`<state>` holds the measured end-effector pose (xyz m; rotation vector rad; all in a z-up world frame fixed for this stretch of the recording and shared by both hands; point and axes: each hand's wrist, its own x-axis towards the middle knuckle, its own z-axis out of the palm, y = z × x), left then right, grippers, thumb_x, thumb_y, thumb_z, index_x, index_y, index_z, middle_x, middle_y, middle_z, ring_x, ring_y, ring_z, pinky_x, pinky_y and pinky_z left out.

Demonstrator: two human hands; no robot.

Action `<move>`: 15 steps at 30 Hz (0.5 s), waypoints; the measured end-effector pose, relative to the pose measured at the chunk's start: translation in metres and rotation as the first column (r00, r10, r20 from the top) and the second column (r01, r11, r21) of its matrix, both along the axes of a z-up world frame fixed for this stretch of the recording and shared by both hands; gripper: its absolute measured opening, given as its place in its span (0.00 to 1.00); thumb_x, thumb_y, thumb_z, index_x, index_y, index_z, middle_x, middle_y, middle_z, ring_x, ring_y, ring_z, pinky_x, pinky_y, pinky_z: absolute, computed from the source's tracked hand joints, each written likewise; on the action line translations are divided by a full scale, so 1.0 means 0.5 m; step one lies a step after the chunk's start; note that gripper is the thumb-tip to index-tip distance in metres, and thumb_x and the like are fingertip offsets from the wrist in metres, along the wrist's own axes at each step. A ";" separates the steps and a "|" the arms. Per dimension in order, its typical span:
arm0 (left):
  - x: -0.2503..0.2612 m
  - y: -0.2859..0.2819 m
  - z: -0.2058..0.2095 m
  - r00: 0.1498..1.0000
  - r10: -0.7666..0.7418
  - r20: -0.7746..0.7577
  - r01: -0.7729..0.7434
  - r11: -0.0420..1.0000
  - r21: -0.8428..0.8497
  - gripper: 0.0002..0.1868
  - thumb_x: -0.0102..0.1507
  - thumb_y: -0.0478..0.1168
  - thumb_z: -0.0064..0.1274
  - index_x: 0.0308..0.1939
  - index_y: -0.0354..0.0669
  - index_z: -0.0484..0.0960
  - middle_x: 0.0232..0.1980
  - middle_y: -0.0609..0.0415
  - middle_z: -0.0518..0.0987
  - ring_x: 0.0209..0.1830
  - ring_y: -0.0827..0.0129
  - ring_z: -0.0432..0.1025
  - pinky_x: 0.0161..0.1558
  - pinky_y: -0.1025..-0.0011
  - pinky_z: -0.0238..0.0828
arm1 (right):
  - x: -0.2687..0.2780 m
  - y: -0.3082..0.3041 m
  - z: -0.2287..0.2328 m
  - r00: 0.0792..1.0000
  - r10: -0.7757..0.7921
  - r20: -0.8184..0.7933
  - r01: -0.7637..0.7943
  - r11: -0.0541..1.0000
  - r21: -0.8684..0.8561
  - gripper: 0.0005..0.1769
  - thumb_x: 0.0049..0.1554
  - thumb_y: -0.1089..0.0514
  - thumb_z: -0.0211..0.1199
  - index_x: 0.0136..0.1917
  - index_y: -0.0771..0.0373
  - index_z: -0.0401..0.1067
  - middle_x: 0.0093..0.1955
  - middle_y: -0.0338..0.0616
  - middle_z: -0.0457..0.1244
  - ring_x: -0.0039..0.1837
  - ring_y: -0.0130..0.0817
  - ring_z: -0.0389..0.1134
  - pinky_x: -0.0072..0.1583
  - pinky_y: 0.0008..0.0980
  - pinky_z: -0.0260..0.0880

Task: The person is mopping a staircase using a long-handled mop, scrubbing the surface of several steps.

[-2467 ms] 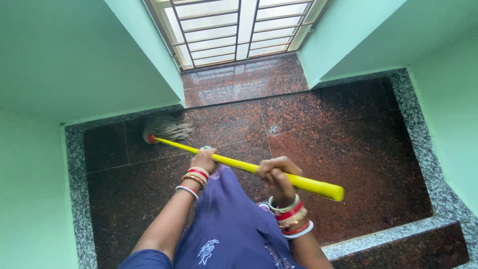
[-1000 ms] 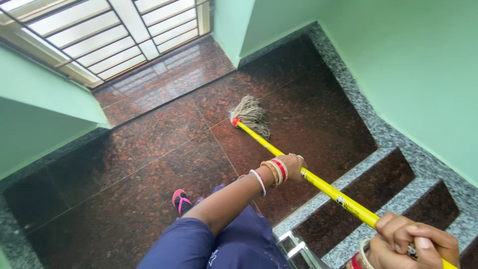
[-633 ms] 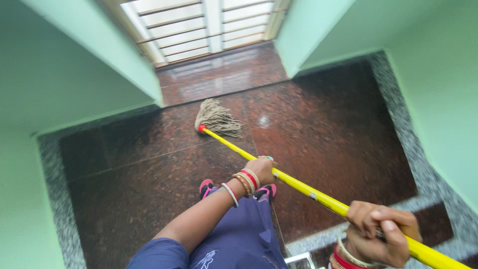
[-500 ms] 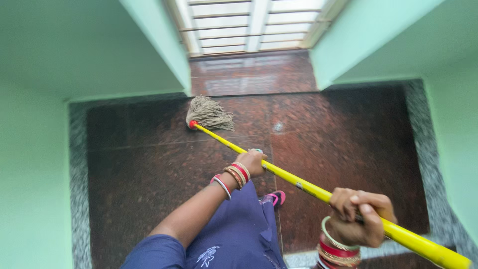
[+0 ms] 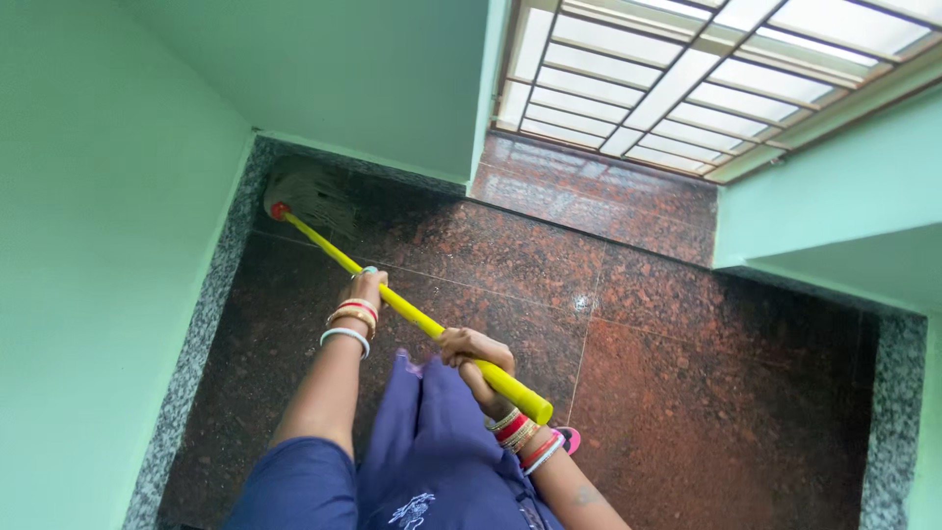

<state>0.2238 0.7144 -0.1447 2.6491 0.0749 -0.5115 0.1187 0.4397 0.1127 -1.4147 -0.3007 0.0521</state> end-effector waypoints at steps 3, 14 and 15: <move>-0.037 -0.026 -0.014 0.703 0.575 -0.418 -0.705 0.487 -0.515 0.13 0.66 0.42 0.50 0.32 0.35 0.74 0.34 0.34 0.75 0.36 0.40 0.74 0.36 0.50 0.67 | 0.012 0.010 0.030 0.990 0.090 0.106 -0.095 0.995 0.044 0.07 0.55 0.66 0.52 0.44 0.72 0.68 0.42 0.51 0.65 0.48 0.40 0.68 0.54 0.38 0.71; -0.170 -0.340 0.196 0.940 0.100 0.326 0.005 0.952 -0.305 0.08 0.57 0.42 0.60 0.29 0.47 0.76 0.33 0.48 0.78 0.38 0.47 0.73 0.39 0.50 0.71 | -0.034 -0.244 0.170 0.967 -0.043 0.250 -0.003 0.983 0.182 0.19 0.63 0.53 0.45 0.37 0.65 0.67 0.27 0.41 0.56 0.28 0.31 0.57 0.34 0.36 0.63; -0.159 -0.369 0.202 0.938 0.098 0.331 0.010 0.951 -0.309 0.08 0.57 0.42 0.60 0.29 0.47 0.76 0.33 0.48 0.78 0.38 0.47 0.73 0.39 0.50 0.71 | -0.050 -0.278 0.186 0.974 -0.131 0.187 0.079 0.963 0.258 0.16 0.60 0.53 0.48 0.38 0.67 0.65 0.26 0.40 0.54 0.28 0.30 0.54 0.34 0.37 0.59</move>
